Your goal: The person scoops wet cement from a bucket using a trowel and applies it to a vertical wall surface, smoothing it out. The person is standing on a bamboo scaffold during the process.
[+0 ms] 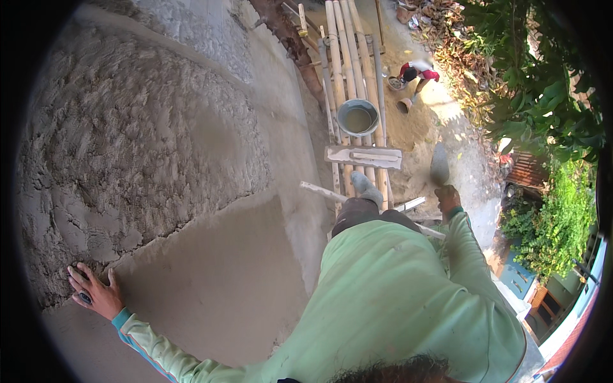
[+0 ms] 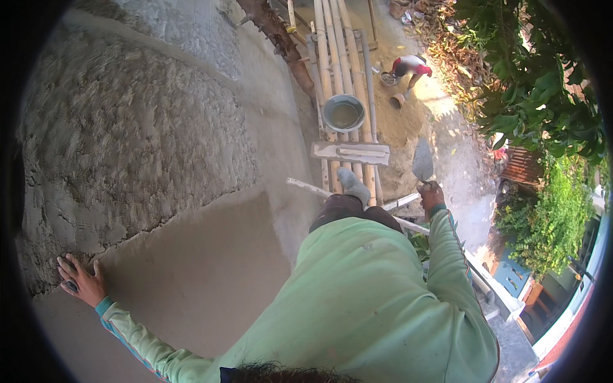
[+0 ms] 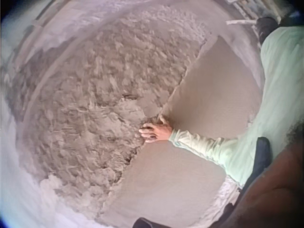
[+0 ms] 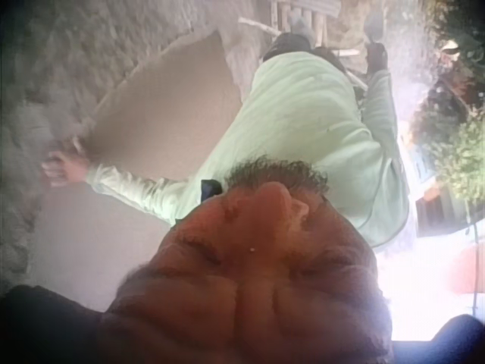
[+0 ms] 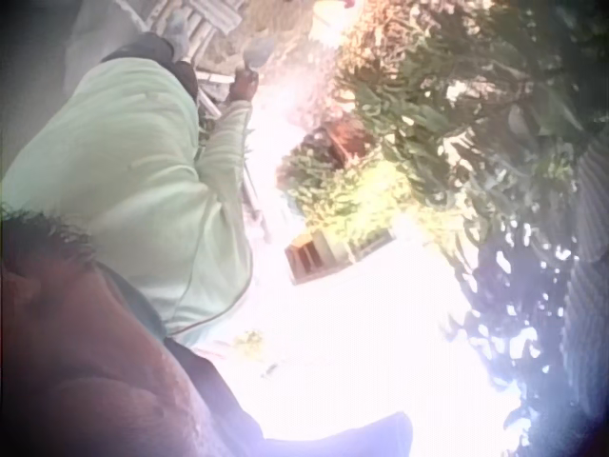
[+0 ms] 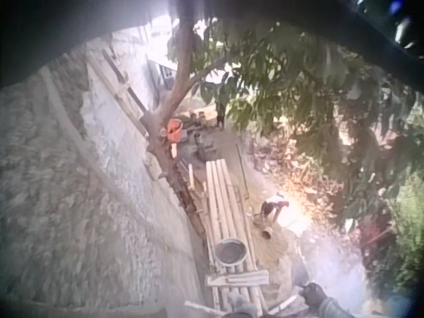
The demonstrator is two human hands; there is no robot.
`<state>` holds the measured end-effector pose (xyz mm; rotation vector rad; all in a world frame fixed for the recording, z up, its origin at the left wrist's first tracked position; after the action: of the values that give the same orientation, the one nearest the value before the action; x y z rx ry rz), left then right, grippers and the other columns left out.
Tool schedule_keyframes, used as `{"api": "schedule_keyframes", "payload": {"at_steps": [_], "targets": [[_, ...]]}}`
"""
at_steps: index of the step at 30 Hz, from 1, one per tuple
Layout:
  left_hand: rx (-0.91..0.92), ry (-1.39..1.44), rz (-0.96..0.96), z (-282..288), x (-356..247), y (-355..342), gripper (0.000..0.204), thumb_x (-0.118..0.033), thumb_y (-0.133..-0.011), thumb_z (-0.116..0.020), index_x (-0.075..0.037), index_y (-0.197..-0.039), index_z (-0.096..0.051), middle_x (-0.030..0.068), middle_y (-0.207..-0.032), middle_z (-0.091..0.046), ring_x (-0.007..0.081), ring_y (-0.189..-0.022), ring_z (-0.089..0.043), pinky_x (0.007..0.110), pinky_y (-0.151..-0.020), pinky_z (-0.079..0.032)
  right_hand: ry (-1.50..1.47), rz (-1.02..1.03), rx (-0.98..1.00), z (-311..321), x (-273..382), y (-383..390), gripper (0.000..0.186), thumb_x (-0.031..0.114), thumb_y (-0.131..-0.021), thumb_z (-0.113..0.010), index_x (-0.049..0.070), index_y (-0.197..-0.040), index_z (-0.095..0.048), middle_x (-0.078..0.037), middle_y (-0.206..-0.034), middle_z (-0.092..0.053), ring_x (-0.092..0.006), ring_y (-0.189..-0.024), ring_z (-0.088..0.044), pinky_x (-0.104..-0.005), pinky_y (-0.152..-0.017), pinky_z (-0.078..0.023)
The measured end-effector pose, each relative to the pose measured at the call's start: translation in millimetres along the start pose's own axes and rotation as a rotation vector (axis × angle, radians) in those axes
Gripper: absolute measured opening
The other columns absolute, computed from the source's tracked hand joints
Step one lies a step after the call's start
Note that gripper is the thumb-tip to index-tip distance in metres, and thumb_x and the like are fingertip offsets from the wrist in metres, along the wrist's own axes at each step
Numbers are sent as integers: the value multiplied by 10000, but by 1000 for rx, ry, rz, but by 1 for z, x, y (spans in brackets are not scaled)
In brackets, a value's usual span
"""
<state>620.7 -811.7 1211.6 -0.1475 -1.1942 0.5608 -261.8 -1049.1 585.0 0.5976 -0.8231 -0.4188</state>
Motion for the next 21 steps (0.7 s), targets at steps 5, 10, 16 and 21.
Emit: {"api": "schedule_keyframes", "payload": {"at_steps": [5, 10, 16, 21], "targets": [[-204, 106, -122, 33, -22, -14, 930, -585, -855, -679, -289, -1612, -227, 12, -1690, -148, 239, -1536, -203, 559, -1217, -145, 258, 215, 75, -11, -24, -32, 378, 248, -877, -722, -7, -1125, -594, -112, -806, -643, -197, -567, -590, -360, -508, -486], [-182, 86, -126, 33, -14, -9, 926, -562, -857, -688, -284, -1612, -230, 19, -1689, -157, 244, -1534, -208, 563, -1211, -154, 261, -138, 141, -29, -64, -28, 430, 313, -864, -736, 1, -1141, -629, -160, -948, -684, -277, -777, -670, -401, -688, -546], [-152, 65, -111, 35, -9, -12, 914, -541, -863, -690, -283, -1612, -235, 24, -1686, -172, 252, -1532, -214, 566, -1205, -162, 488, -325, 256, -27, -95, -21, 532, 413, -835, -755, 10, -1166, -648, -197, -1233, -659, -335, -1185, -620, -447, -976, -507], [-162, 105, -114, 32, -24, -12, 882, -535, -880, -672, -284, -1610, -245, 22, -1684, -180, 251, -1531, -218, 574, -1199, -173, 941, 488, 305, -34, -44, -35, 294, 262, -867, -702, 0, -995, -671, -170, -913, -676, -315, -852, -659, -434, -746, -535]]}}
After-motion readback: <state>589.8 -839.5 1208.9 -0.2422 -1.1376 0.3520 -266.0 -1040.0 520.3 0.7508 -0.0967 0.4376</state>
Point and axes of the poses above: each hand's wrist, its own y-axis away from the middle knuckle, its own z-axis out of the back of the hand, x = y × z, the point moved 9 cm from there along -y, towards the middle knuckle
